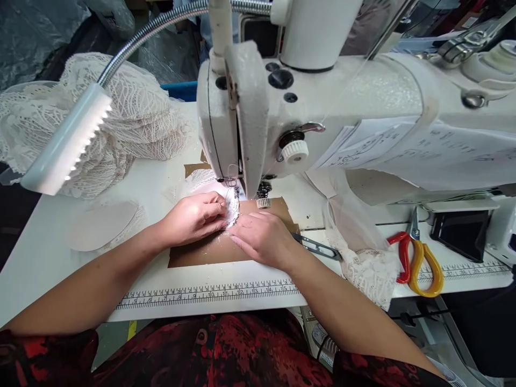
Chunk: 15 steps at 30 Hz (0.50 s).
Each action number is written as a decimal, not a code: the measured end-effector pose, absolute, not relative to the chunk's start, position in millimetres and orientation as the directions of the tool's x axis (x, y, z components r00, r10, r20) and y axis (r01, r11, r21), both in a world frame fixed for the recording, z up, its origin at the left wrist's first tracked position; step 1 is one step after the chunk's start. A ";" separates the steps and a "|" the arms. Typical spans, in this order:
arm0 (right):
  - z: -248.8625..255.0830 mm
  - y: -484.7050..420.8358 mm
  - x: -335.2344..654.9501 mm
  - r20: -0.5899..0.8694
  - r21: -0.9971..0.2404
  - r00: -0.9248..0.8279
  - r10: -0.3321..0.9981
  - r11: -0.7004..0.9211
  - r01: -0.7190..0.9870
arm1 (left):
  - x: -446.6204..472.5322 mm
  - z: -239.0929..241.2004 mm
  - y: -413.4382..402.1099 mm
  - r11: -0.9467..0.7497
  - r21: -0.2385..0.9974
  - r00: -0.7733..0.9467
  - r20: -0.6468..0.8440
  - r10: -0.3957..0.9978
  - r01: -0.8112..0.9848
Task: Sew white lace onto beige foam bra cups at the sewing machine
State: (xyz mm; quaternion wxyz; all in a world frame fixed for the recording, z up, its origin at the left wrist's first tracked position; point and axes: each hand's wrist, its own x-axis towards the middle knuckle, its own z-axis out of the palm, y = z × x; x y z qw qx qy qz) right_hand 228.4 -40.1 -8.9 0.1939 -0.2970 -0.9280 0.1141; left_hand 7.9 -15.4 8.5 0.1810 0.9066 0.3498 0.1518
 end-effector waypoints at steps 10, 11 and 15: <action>-7.8 -41.1 227.9 0.268 -0.382 -0.482 0.834 0.551 0.742 | 3.6 4.2 -14.2 -0.763 0.406 0.778 0.173 0.604 0.503; -8.1 -41.0 227.4 0.267 -0.376 -0.485 0.833 0.554 0.743 | 3.8 3.8 -14.4 -0.771 0.392 0.781 0.178 0.598 0.501; -9.4 -39.7 225.4 0.279 -0.319 -0.531 0.800 0.599 0.735 | 4.0 4.6 -14.4 -0.792 0.355 0.798 0.172 0.578 0.497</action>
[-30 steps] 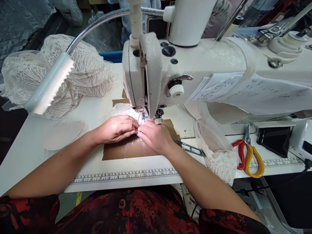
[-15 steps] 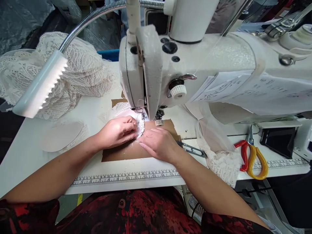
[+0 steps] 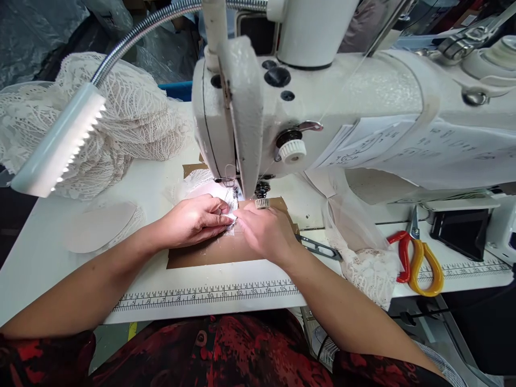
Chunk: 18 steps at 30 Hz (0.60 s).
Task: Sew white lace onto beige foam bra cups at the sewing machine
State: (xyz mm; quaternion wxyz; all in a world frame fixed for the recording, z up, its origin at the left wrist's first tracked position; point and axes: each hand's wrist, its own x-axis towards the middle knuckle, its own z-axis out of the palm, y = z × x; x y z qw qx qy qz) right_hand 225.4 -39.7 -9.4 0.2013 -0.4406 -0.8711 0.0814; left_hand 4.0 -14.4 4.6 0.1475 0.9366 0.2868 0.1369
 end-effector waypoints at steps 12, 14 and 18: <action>-8.9 -39.6 225.4 0.205 -0.287 -0.625 0.753 0.657 0.697 | 11.6 3.4 -13.9 -0.827 0.186 0.789 0.246 0.562 0.531; -7.9 -40.4 225.2 0.194 -0.293 -0.624 0.757 0.651 0.700 | 13.2 2.5 -14.4 -0.833 0.144 0.793 0.254 0.554 0.535; -6.9 -41.2 225.0 0.182 -0.297 -0.621 0.762 0.645 0.704 | 12.4 2.8 -15.4 -0.829 0.110 0.795 0.239 0.558 0.548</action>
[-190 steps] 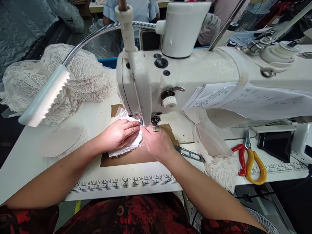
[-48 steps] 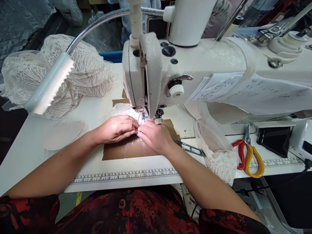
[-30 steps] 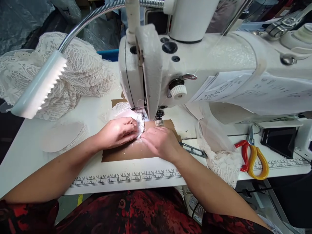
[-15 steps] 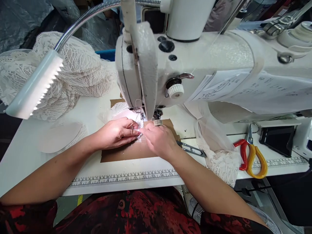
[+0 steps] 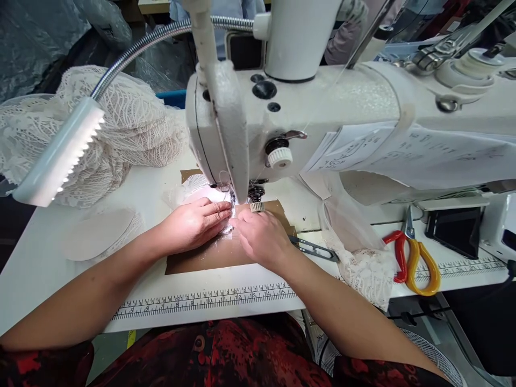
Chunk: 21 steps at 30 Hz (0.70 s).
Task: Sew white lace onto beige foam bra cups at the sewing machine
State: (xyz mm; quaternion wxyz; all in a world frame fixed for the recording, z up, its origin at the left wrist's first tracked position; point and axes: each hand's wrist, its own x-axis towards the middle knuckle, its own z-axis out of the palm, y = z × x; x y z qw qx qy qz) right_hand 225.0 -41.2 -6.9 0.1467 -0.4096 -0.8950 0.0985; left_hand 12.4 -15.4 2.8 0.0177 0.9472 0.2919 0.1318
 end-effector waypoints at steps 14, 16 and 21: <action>-3.6 -35.1 214.6 0.181 -0.132 -0.543 0.820 0.567 0.813 | 12.0 -3.8 -7.3 -0.767 0.028 0.738 0.252 0.626 0.641; -4.3 -33.7 213.8 0.182 -0.118 -0.525 0.831 0.549 0.828 | 11.9 -2.9 -6.6 -0.754 0.020 0.728 0.242 0.641 0.657; -9.4 -32.8 217.4 0.200 -0.125 -0.471 0.859 0.499 0.857 | 8.7 -0.5 -6.7 -0.739 0.019 0.711 0.255 0.655 0.674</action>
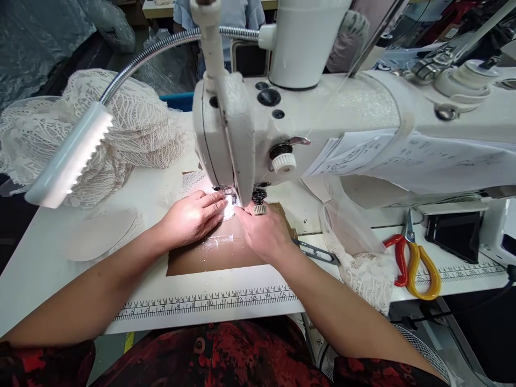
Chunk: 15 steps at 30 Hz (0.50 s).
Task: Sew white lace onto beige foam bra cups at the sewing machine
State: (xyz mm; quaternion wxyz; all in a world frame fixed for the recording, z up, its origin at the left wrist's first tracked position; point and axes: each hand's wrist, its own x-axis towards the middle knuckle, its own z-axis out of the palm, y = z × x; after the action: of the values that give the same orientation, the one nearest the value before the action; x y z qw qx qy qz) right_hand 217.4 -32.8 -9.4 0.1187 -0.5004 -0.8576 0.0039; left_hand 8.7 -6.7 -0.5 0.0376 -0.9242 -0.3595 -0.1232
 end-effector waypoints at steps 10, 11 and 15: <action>-5.9 -36.2 217.9 0.248 -0.154 -0.572 0.781 0.615 0.773 | 5.0 2.1 -6.8 -0.808 0.061 0.757 0.315 0.572 0.586; -5.8 -36.1 217.6 0.252 -0.153 -0.578 0.776 0.622 0.768 | 5.8 1.5 -6.7 -0.824 0.062 0.772 0.314 0.552 0.564; -6.7 -36.0 218.0 0.266 -0.160 -0.577 0.772 0.626 0.763 | 7.7 -2.1 -7.4 -0.845 0.041 0.808 0.270 0.524 0.534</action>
State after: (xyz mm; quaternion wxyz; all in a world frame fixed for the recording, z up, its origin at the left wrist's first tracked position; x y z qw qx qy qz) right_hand 218.0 -36.0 -6.7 0.1567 -0.4322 -0.8880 0.0140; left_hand 7.7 -7.4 -2.1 0.0183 -0.9506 -0.2780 -0.1368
